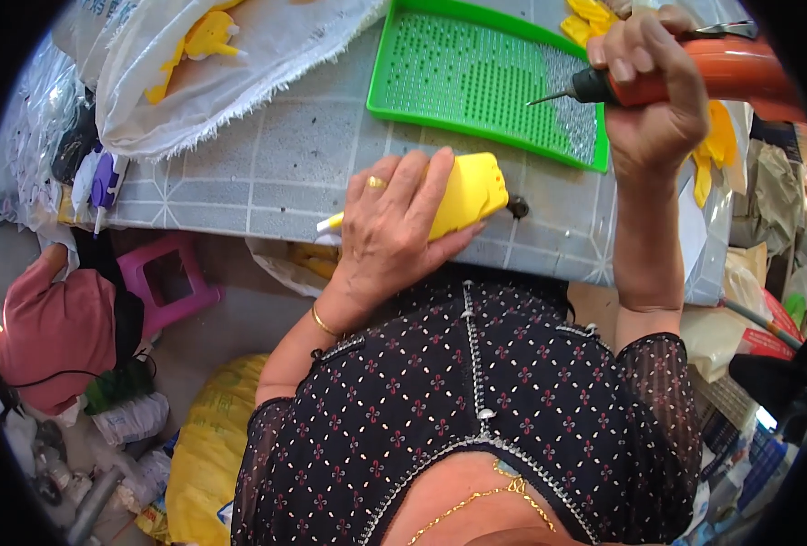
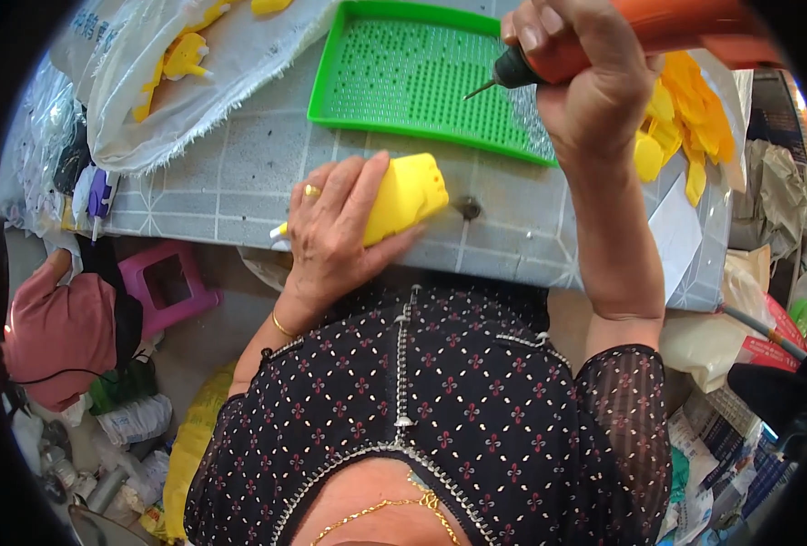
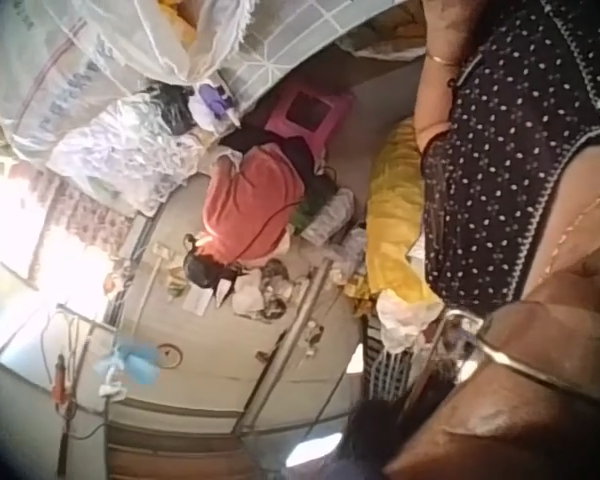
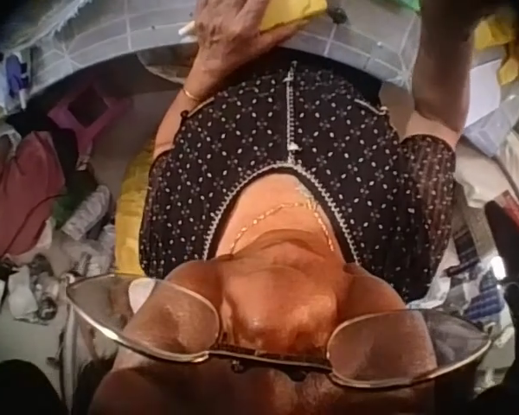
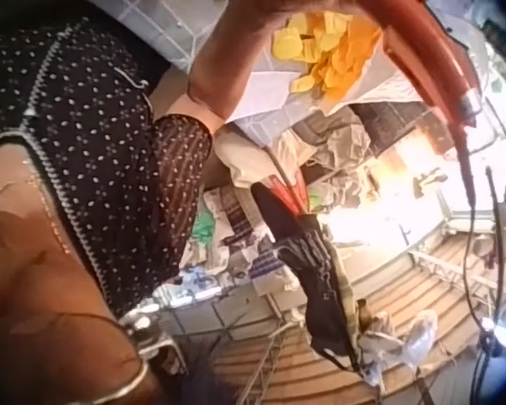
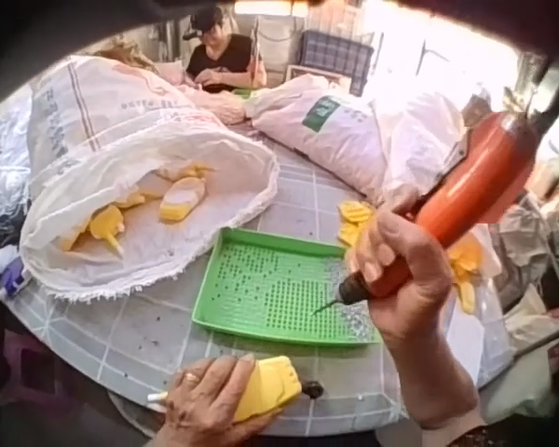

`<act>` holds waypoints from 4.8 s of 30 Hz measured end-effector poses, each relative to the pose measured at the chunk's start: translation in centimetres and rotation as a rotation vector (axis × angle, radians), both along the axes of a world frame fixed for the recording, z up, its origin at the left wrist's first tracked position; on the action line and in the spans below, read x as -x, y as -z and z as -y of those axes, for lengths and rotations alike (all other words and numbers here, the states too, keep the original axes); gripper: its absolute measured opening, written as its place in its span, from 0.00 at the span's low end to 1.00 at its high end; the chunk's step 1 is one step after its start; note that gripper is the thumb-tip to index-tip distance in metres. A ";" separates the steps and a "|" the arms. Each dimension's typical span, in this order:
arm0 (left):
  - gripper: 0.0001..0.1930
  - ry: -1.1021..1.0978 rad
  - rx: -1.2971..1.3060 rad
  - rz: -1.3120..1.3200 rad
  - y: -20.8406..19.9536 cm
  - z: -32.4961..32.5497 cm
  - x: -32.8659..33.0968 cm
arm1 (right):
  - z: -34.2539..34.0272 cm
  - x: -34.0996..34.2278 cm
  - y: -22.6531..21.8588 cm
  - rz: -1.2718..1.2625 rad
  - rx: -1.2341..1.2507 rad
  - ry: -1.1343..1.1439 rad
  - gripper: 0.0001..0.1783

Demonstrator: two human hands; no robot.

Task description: Assemble yellow plastic toy walkie-talkies using an electric screwdriver to fasten parts.

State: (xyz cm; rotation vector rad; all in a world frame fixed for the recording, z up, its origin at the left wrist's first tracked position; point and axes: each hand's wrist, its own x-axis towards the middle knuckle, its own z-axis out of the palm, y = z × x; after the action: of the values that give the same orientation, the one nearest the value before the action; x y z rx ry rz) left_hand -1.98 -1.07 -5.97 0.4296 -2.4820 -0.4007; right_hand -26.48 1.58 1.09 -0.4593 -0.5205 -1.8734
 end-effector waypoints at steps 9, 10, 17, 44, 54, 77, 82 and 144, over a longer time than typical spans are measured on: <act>0.39 -0.050 0.027 -0.012 0.1 -0.2 0.6 | -6.2 -7.3 -3.5 -0.732 -0.870 0.749 0.17; 0.38 -0.050 0.050 -0.019 0.2 -0.2 0.5 | -6.3 -7.5 -3.5 -0.728 -0.871 0.749 0.17; 0.37 -0.048 0.065 -0.028 0.3 -0.4 0.6 | -6.4 -7.7 -3.0 -0.746 -0.908 0.767 0.18; 0.40 -0.021 0.113 0.128 -1.7 -0.6 1.0 | -6.2 -4.2 -0.1 -1.363 -0.592 0.788 0.14; 0.33 -0.074 -0.337 0.349 -7.6 1.8 -13.0 | -13.3 4.3 -4.3 -0.996 -1.187 1.563 0.27; 0.27 -0.021 -0.857 0.374 0.6 4.0 -17.7 | 26.7 -0.7 3.1 -2.698 -0.760 0.905 0.56; 0.27 0.224 -1.100 -0.036 -3.1 4.4 -15.0 | 19.7 -0.6 -0.4 -1.542 -0.908 0.244 0.46; 0.38 0.460 -1.879 -0.627 -2.5 -4.8 -0.7 | -14.5 -6.6 -1.6 -2.250 -0.243 1.187 0.41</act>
State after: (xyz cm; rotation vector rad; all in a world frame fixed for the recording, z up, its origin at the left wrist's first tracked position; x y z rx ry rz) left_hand -1.27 3.70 -3.44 0.2596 -0.8917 -2.4853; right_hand -19.87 16.06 2.69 -2.4029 1.7207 -1.0172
